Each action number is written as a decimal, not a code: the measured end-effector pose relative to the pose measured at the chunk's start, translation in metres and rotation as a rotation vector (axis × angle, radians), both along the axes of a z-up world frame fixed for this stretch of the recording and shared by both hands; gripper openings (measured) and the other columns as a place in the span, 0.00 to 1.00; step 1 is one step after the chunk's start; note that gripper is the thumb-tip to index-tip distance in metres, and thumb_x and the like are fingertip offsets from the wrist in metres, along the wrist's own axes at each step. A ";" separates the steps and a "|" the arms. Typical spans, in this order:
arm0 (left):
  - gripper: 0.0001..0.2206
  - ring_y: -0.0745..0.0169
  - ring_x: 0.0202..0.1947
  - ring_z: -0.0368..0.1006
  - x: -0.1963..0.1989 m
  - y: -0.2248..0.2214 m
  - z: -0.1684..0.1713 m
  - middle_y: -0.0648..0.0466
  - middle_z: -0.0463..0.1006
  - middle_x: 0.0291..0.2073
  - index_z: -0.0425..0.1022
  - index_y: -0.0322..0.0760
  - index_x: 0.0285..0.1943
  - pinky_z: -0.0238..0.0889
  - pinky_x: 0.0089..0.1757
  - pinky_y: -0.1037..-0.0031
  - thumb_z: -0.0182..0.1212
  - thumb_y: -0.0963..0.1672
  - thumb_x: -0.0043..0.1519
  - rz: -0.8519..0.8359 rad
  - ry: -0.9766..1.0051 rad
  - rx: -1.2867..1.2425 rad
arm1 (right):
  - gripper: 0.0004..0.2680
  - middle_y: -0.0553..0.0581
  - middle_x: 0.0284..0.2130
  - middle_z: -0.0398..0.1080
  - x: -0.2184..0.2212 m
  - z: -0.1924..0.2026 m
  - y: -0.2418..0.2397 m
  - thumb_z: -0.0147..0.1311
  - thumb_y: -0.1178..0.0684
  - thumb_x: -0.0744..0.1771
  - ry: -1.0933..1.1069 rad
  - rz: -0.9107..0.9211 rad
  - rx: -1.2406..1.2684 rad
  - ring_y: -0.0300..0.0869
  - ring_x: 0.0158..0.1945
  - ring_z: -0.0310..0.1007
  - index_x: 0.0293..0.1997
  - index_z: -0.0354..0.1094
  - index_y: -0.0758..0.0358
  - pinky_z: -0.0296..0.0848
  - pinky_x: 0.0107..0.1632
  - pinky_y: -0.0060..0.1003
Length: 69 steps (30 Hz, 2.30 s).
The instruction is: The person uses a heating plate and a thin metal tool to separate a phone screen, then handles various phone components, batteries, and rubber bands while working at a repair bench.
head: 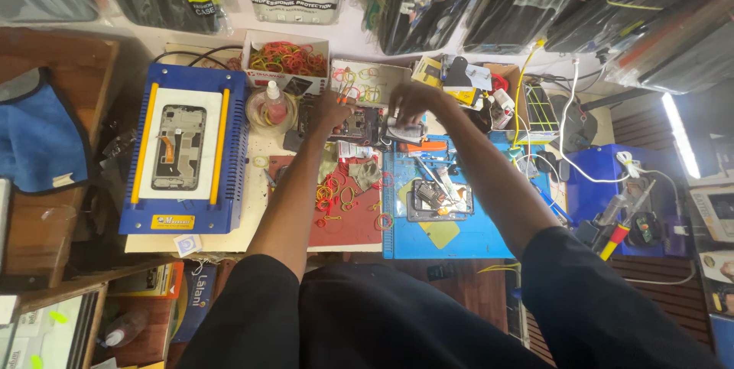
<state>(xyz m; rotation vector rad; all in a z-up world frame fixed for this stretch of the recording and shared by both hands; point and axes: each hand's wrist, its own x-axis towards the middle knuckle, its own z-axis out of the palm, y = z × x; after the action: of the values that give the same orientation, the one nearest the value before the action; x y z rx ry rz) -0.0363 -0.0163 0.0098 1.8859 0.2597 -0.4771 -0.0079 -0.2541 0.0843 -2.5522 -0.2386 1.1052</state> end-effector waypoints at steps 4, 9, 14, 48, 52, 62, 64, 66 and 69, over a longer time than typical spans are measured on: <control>0.08 0.67 0.15 0.69 0.001 0.004 -0.012 0.54 0.78 0.21 0.83 0.40 0.42 0.64 0.18 0.71 0.68 0.42 0.55 -0.042 -0.046 -0.115 | 0.05 0.55 0.36 0.79 0.012 -0.055 -0.001 0.55 0.56 0.68 -0.409 0.115 0.021 0.46 0.34 0.82 0.42 0.78 0.57 0.82 0.40 0.41; 0.08 0.62 0.15 0.73 0.009 0.002 -0.027 0.50 0.78 0.21 0.81 0.36 0.42 0.67 0.20 0.68 0.70 0.44 0.57 -0.082 -0.091 0.042 | 0.11 0.61 0.32 0.77 0.031 -0.102 0.016 0.46 0.53 0.70 -1.075 0.111 0.290 0.56 0.34 0.76 0.33 0.76 0.60 0.73 0.42 0.51; 0.10 0.61 0.16 0.75 0.012 0.004 -0.031 0.50 0.81 0.23 0.82 0.43 0.43 0.68 0.22 0.67 0.69 0.46 0.55 -0.127 -0.148 0.049 | 0.13 0.58 0.30 0.76 0.025 -0.119 0.035 0.42 0.50 0.72 -0.911 -0.214 0.405 0.53 0.35 0.78 0.34 0.76 0.56 0.75 0.45 0.49; 0.12 0.63 0.16 0.74 -0.004 0.008 -0.003 0.49 0.83 0.26 0.84 0.39 0.45 0.67 0.21 0.70 0.73 0.45 0.54 -0.026 -0.108 0.007 | 0.01 0.54 0.26 0.81 -0.023 -0.037 0.013 0.64 0.58 0.64 -0.187 0.305 0.346 0.37 0.28 0.82 0.34 0.80 0.61 0.77 0.28 0.29; 0.12 0.62 0.15 0.74 -0.005 0.005 -0.008 0.52 0.83 0.26 0.85 0.41 0.45 0.66 0.20 0.70 0.72 0.45 0.54 -0.025 -0.104 0.013 | 0.02 0.55 0.27 0.80 -0.021 -0.034 -0.004 0.61 0.59 0.65 -0.260 0.100 0.435 0.38 0.27 0.82 0.34 0.79 0.60 0.81 0.26 0.30; 0.09 0.66 0.17 0.74 -0.007 0.004 0.003 0.54 0.84 0.28 0.87 0.43 0.43 0.66 0.19 0.71 0.68 0.43 0.56 -0.007 -0.057 -0.008 | 0.04 0.66 0.31 0.76 0.030 -0.065 -0.006 0.54 0.64 0.62 -1.134 0.154 0.063 0.55 0.31 0.78 0.30 0.75 0.63 0.79 0.34 0.48; 0.09 0.65 0.17 0.74 -0.006 0.006 0.001 0.54 0.85 0.27 0.87 0.43 0.43 0.66 0.19 0.71 0.67 0.42 0.56 -0.015 -0.054 -0.007 | 0.04 0.69 0.34 0.74 0.036 -0.076 -0.005 0.53 0.64 0.62 -1.159 0.135 0.059 0.59 0.33 0.77 0.31 0.74 0.64 0.78 0.35 0.51; 0.09 0.63 0.17 0.74 -0.002 0.007 -0.006 0.53 0.85 0.28 0.87 0.44 0.43 0.65 0.19 0.70 0.66 0.42 0.56 -0.017 -0.048 -0.012 | 0.04 0.68 0.33 0.74 0.033 -0.085 -0.009 0.52 0.64 0.63 -1.078 -0.089 0.131 0.57 0.32 0.76 0.33 0.74 0.65 0.77 0.34 0.50; 0.09 0.61 0.18 0.76 0.006 0.006 -0.024 0.50 0.84 0.26 0.87 0.40 0.41 0.67 0.21 0.67 0.72 0.44 0.53 -0.042 -0.114 0.032 | 0.05 0.67 0.32 0.74 0.024 -0.096 -0.006 0.51 0.65 0.64 -1.239 0.012 0.229 0.56 0.31 0.76 0.35 0.74 0.67 0.76 0.33 0.49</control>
<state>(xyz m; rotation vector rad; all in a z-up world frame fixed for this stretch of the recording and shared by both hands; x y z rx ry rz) -0.0305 -0.0104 -0.0146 1.9455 0.1528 -0.3939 0.0159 -0.2604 -0.0114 -2.6309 -0.6072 -0.6039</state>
